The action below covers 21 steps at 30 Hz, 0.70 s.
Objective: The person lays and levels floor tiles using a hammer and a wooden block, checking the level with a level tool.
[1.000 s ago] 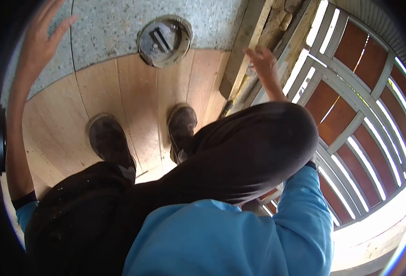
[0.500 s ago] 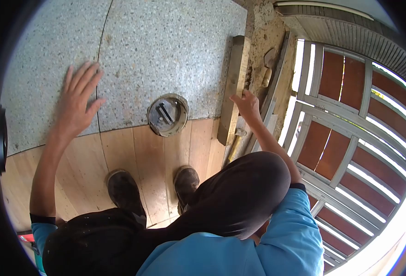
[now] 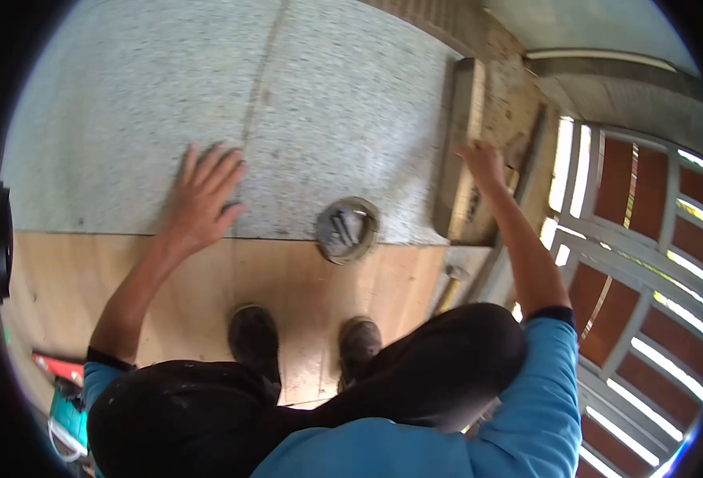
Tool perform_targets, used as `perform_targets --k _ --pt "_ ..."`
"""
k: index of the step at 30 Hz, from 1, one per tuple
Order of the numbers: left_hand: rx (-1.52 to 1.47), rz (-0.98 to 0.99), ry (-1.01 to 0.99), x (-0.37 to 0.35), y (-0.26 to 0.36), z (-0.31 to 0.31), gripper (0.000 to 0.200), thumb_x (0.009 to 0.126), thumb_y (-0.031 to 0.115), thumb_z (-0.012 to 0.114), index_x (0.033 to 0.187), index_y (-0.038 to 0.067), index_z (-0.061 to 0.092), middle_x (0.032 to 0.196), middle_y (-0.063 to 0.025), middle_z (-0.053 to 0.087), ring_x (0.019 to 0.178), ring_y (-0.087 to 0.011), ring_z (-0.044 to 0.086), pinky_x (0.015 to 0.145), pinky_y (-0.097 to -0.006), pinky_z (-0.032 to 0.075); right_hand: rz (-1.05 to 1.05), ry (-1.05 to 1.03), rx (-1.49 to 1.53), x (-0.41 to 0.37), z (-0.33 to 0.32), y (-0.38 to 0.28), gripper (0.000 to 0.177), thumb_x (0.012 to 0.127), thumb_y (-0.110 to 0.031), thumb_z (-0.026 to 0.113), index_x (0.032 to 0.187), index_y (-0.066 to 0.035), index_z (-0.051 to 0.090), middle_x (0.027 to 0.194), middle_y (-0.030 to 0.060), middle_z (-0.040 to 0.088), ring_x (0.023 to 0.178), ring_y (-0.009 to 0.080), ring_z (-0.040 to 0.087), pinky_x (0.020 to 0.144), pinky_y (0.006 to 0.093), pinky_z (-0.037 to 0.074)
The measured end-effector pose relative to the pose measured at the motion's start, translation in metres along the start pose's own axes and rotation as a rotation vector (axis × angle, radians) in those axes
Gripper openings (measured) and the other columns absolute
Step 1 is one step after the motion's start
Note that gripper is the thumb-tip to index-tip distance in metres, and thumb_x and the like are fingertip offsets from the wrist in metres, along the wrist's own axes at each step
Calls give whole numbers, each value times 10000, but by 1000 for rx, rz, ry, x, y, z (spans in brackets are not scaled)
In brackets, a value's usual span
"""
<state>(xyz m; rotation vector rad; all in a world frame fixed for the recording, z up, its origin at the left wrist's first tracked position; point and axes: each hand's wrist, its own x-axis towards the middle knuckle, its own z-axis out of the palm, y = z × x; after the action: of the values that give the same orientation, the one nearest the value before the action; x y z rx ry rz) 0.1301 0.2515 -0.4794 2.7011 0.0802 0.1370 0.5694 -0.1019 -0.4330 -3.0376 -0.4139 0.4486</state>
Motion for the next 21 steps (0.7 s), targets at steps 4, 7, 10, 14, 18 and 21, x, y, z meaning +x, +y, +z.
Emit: perform_targets --k 4,7,10,14,18,21 --pt "-12 -11 -14 -16 11 6 663 887 349 720 1444 33 548 1552 -131 476 1481 -346 366 1246 -653 146 -377 -38 76 -9 -11 -63 388 886 -334 750 1063 8 705 816 158 722 750 280 693 703 425 545" --pt "-17 -4 2 -27 27 13 666 887 361 714 1447 41 547 1544 -129 483 1476 -346 373 1244 -659 145 -640 -47 -36 -37 -27 -167 275 951 -282 695 1124 -69 693 838 127 738 740 229 710 680 370 580" --pt "-69 17 16 -38 46 18 681 873 337 729 1446 20 540 1538 -148 482 1479 -348 371 1247 -658 139 -975 43 -130 -48 1 -259 253 1001 -241 616 1230 -136 645 907 100 741 707 196 705 621 334 605" --pt "-192 10 11 -45 68 21 654 871 283 747 1427 1 550 1525 -174 486 1475 -372 372 1246 -650 148 -1216 -43 -240 -103 15 -395 372 970 -60 533 1329 -79 628 1165 165 715 1047 270 704 826 400 612" --pt "-229 -30 49 -48 81 17 616 891 244 746 1422 -1 554 1503 -180 505 1453 -388 399 1240 -641 171 -1404 -42 -292 -148 49 -486 351 1005 -148 533 1332 -79 638 1249 152 696 1193 284 653 961 458 554" --pt "-201 -50 94 -48 81 12 601 905 233 742 1420 -9 550 1491 -188 514 1435 -387 425 1236 -630 190 -1436 -54 -258 -162 74 -534 315 1017 -207 540 1278 -99 679 1257 116 700 1230 283 637 1010 495 510"
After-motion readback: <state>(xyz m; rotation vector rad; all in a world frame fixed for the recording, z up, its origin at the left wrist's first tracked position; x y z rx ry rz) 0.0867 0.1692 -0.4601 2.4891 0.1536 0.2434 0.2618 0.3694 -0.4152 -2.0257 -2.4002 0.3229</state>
